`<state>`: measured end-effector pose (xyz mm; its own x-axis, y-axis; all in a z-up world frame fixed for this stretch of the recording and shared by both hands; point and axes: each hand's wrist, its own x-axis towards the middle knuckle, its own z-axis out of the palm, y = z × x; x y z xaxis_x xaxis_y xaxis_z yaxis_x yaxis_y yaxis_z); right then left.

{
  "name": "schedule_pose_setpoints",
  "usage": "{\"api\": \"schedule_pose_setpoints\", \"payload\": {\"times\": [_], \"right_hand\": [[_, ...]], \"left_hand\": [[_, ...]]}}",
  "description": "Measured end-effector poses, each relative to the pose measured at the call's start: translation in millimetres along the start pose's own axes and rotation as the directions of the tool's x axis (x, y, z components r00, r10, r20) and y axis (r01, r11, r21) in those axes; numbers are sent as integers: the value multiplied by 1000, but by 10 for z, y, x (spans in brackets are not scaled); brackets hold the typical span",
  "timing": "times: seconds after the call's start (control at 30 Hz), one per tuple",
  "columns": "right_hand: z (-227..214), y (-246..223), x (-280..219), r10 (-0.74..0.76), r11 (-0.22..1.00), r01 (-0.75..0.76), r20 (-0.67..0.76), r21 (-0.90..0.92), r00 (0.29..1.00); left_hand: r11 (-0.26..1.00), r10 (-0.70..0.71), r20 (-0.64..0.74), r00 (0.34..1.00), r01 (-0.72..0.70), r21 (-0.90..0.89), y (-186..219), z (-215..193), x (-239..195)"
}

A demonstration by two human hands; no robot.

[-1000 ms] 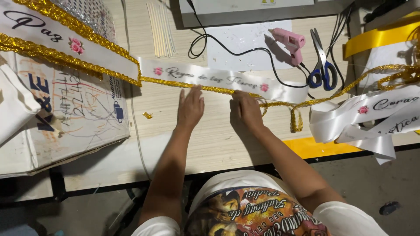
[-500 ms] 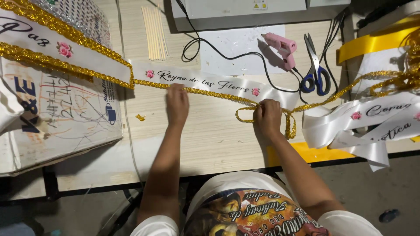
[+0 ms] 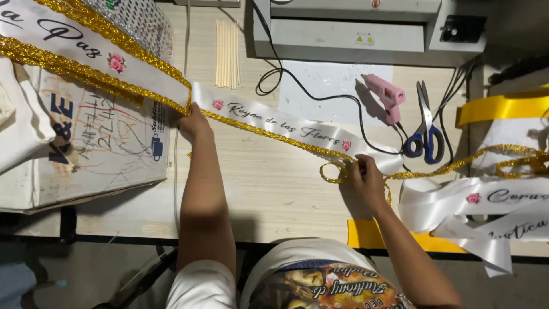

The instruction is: The person decorates a white sash with a gold glittery trim. They use a hot glue gun to apply glue to the sash and then press the trim onto it, smoothing it down with their fingers.

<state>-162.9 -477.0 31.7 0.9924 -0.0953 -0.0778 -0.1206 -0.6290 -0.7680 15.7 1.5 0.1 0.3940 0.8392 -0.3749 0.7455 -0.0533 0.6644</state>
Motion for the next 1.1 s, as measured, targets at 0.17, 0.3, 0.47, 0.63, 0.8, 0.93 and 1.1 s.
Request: {"api": "schedule_pose_setpoints", "payload": {"times": [0.17, 0.3, 0.47, 0.63, 0.8, 0.93, 1.1], "right_hand": [[16, 108, -47, -1, 999, 0, 25, 42, 1000], [23, 66, -117, 34, 999, -34, 34, 5, 999], [29, 35, -136, 50, 996, -53, 35, 72, 998], [78, -152, 11, -15, 999, 17, 36, -41, 999], [192, -254, 237, -117, 991, 121, 62, -58, 991], [225, -340, 338, 7, 990, -29, 158, 141, 987], [142, -748, 338, 21, 987, -58, 238, 148, 971]], "left_hand": [[987, 50, 256, 965, -10, -158, 11, 480, -193], [927, 367, 431, 824, -364, -93, 596, 234, -1259], [754, 656, 328, 680, -574, -318, 768, 602, -743], [750, 576, 82, 813, -486, -449, 1396, -95, -209], [714, 483, 40, 875, -366, -597, 1209, -345, 273], [709, 502, 93, 860, -347, -614, 815, -267, 378], [591, 776, -194, 601, -799, -112, 442, -317, 25]]}}
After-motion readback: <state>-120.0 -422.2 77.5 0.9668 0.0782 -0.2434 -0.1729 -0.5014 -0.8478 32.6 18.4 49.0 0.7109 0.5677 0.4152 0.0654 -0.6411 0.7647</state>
